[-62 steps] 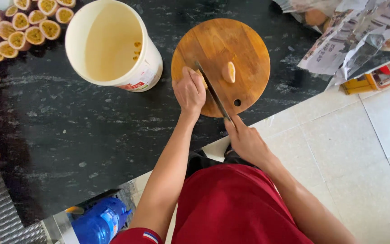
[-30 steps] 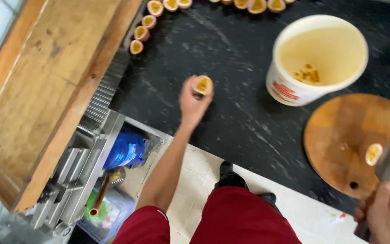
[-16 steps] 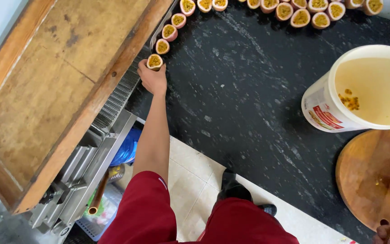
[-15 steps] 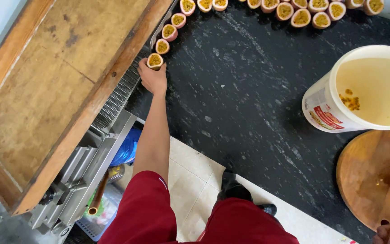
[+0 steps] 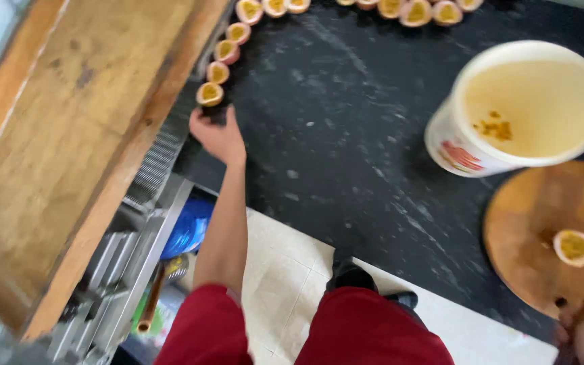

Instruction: Cutting passion fruits in half with a cleaver and arranging them on a counter.

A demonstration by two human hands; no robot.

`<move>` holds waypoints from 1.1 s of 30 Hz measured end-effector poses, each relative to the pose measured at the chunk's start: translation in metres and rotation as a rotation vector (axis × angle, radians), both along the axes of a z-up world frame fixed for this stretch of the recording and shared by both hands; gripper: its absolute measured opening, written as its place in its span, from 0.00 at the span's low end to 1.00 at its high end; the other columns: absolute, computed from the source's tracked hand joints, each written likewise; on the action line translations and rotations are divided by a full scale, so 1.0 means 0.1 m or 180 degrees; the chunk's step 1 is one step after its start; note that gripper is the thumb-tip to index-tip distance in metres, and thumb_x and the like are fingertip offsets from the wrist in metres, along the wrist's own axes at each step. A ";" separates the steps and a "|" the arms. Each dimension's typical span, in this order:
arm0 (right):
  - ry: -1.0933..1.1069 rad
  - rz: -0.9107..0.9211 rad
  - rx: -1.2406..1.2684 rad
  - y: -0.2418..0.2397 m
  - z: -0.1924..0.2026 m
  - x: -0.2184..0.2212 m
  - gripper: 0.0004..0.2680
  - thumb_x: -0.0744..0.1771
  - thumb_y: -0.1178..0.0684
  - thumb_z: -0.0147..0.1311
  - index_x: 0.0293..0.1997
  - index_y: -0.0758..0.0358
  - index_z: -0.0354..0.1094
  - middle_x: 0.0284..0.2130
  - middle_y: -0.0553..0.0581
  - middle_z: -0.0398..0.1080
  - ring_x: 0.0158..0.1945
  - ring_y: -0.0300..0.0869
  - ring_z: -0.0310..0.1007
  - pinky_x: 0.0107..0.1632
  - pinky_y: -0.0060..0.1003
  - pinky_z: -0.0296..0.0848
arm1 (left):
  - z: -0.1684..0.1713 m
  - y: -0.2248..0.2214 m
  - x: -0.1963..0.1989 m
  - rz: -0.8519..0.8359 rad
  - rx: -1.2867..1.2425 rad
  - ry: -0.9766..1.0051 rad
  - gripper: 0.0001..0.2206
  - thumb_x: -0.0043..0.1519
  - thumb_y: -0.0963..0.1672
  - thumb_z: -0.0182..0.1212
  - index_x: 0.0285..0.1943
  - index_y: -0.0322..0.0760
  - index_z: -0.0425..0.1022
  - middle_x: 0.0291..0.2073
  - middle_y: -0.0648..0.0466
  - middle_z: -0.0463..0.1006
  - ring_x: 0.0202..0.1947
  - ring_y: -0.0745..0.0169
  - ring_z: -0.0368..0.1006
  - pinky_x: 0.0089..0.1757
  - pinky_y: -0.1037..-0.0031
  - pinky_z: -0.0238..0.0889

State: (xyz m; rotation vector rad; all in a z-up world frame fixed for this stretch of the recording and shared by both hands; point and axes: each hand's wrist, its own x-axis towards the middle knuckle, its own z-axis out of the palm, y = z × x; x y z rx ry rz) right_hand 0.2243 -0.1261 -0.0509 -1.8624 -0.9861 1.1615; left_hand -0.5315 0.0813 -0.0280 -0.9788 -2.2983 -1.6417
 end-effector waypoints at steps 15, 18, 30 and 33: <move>-0.0325 -0.0860 -0.0613 -0.56 1.33 -0.86 0.15 0.72 0.42 0.37 0.60 0.57 0.63 0.15 0.55 0.59 0.14 0.40 0.60 0.18 0.39 0.61 | 0.70 -1.03 5.17 -0.4947 -0.0321 0.0721 0.29 0.52 0.48 0.76 0.61 0.40 0.71 0.51 0.48 0.78 0.54 0.46 0.72 0.51 0.58 0.65; -0.0126 -0.0758 -0.0604 -0.63 1.37 -0.83 0.16 0.72 0.42 0.37 0.62 0.58 0.63 0.16 0.53 0.60 0.15 0.39 0.61 0.19 0.38 0.63 | 0.63 -0.96 5.49 -0.4798 -0.0888 0.1046 0.36 0.45 0.49 0.78 0.64 0.40 0.68 0.51 0.47 0.78 0.54 0.44 0.70 0.49 0.54 0.62; 0.0567 0.0336 -0.1006 -0.75 1.41 -0.79 0.16 0.71 0.41 0.39 0.60 0.59 0.65 0.19 0.51 0.60 0.18 0.36 0.59 0.21 0.35 0.64 | 1.51 -0.96 4.68 -0.4488 -0.0619 0.0073 0.33 0.54 0.48 0.79 0.67 0.37 0.69 0.52 0.50 0.80 0.52 0.59 0.77 0.50 0.67 0.71; 0.0307 0.0792 -0.1180 -0.72 1.42 -0.75 0.16 0.70 0.40 0.38 0.60 0.51 0.64 0.18 0.52 0.61 0.17 0.37 0.60 0.21 0.35 0.64 | 1.54 -0.99 4.28 -0.4339 -0.0581 -0.0314 0.33 0.55 0.47 0.79 0.68 0.35 0.68 0.52 0.51 0.81 0.49 0.66 0.79 0.47 0.72 0.72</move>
